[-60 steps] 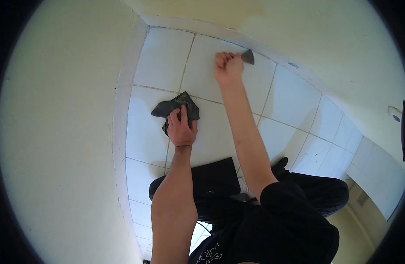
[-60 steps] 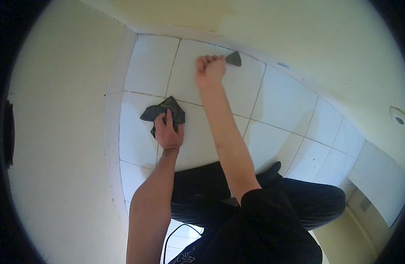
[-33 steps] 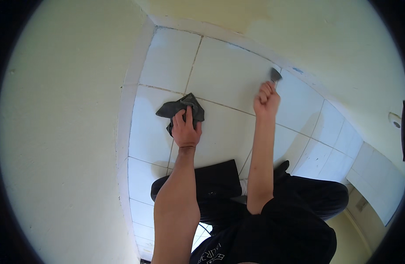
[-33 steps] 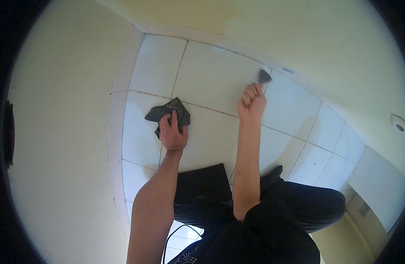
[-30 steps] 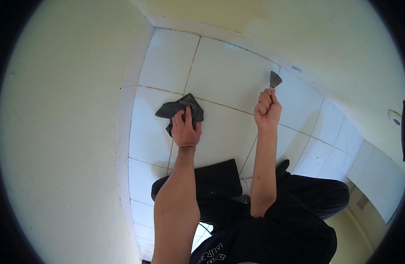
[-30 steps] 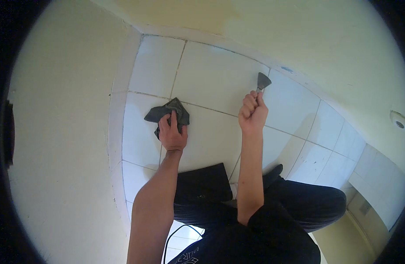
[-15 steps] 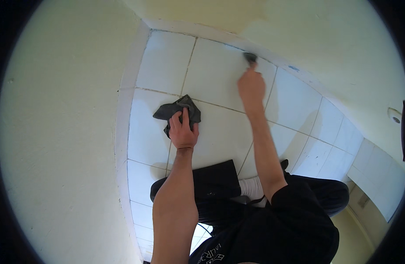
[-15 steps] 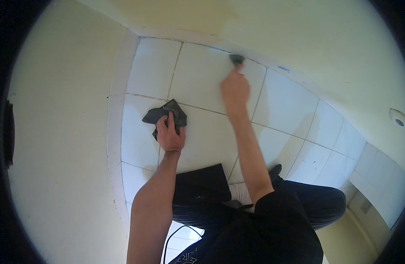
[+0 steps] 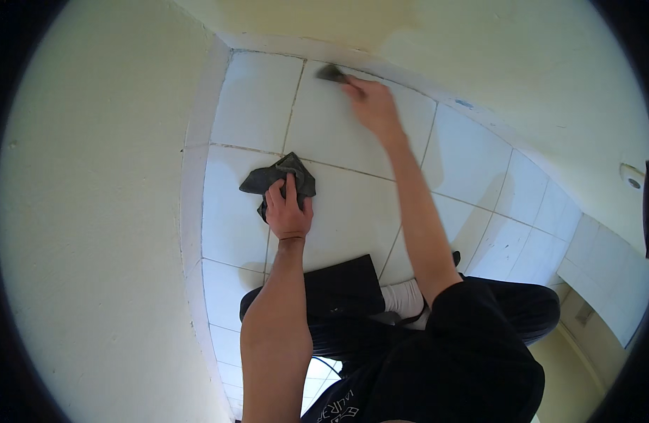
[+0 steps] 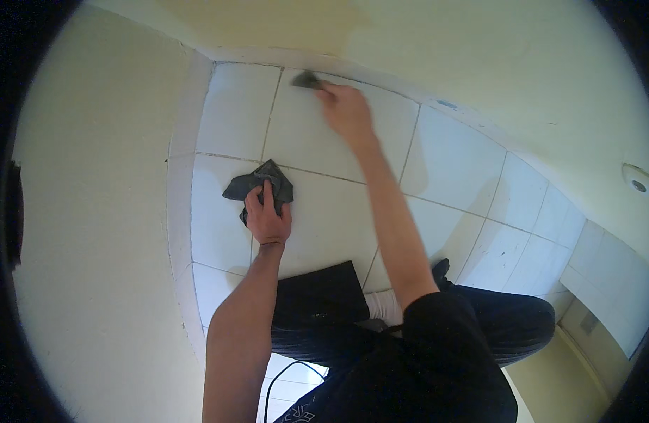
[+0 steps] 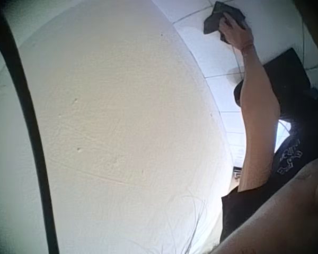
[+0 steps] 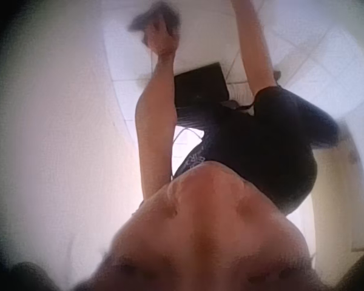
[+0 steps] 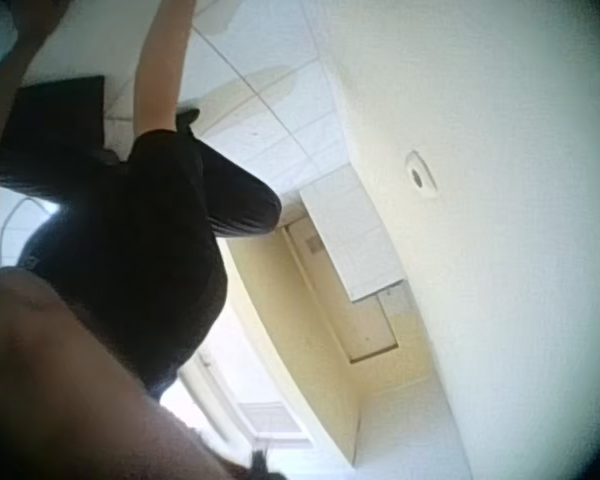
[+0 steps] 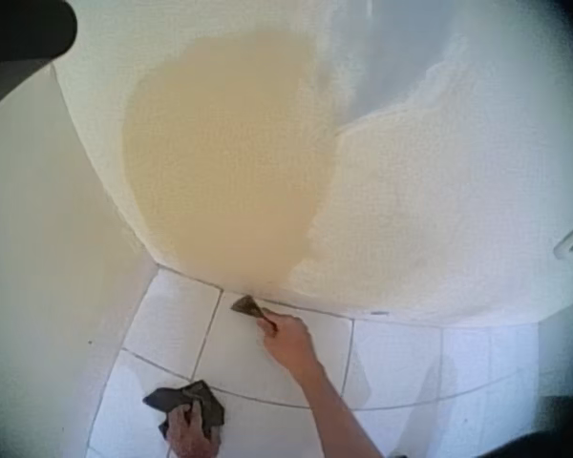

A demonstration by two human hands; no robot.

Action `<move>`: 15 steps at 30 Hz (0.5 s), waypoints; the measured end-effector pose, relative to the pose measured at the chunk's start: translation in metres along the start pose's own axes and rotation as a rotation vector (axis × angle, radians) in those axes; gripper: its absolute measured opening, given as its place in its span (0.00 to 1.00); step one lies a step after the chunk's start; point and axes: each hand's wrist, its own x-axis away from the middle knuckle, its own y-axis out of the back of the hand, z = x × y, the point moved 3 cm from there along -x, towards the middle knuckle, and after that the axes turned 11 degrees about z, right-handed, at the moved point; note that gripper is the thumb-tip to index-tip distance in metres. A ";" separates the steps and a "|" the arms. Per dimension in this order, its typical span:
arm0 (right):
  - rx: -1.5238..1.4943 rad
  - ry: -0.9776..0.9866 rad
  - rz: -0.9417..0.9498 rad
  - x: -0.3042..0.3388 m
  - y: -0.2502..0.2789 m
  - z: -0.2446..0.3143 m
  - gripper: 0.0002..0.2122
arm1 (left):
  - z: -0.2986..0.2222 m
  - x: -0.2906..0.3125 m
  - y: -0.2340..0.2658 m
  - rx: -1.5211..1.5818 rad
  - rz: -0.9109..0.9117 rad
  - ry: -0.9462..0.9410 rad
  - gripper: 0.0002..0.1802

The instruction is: The person cleans the tiled floor by using a scraper to remove debris and then wiping the area with a cloth.

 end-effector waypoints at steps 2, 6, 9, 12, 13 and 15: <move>-0.115 -0.026 -0.026 0.019 0.036 -0.056 0.12 | -0.002 0.000 0.001 0.006 -0.005 -0.003 0.38; -0.017 -0.113 -0.073 0.054 0.092 -0.076 0.12 | -0.001 0.000 0.001 0.005 0.009 -0.001 0.37; 0.100 -0.059 -0.099 0.051 0.078 -0.078 0.14 | 0.000 0.000 0.001 0.001 -0.005 -0.001 0.37; 0.147 0.067 -0.001 0.024 0.051 -0.050 0.15 | -0.004 -0.002 0.000 0.013 -0.003 0.010 0.37; 0.171 0.067 0.043 0.011 0.041 -0.039 0.15 | -0.004 -0.003 0.001 0.010 -0.006 0.002 0.37; 0.203 0.135 0.027 -0.007 0.025 -0.014 0.15 | -0.006 -0.001 -0.001 0.011 0.001 -0.001 0.37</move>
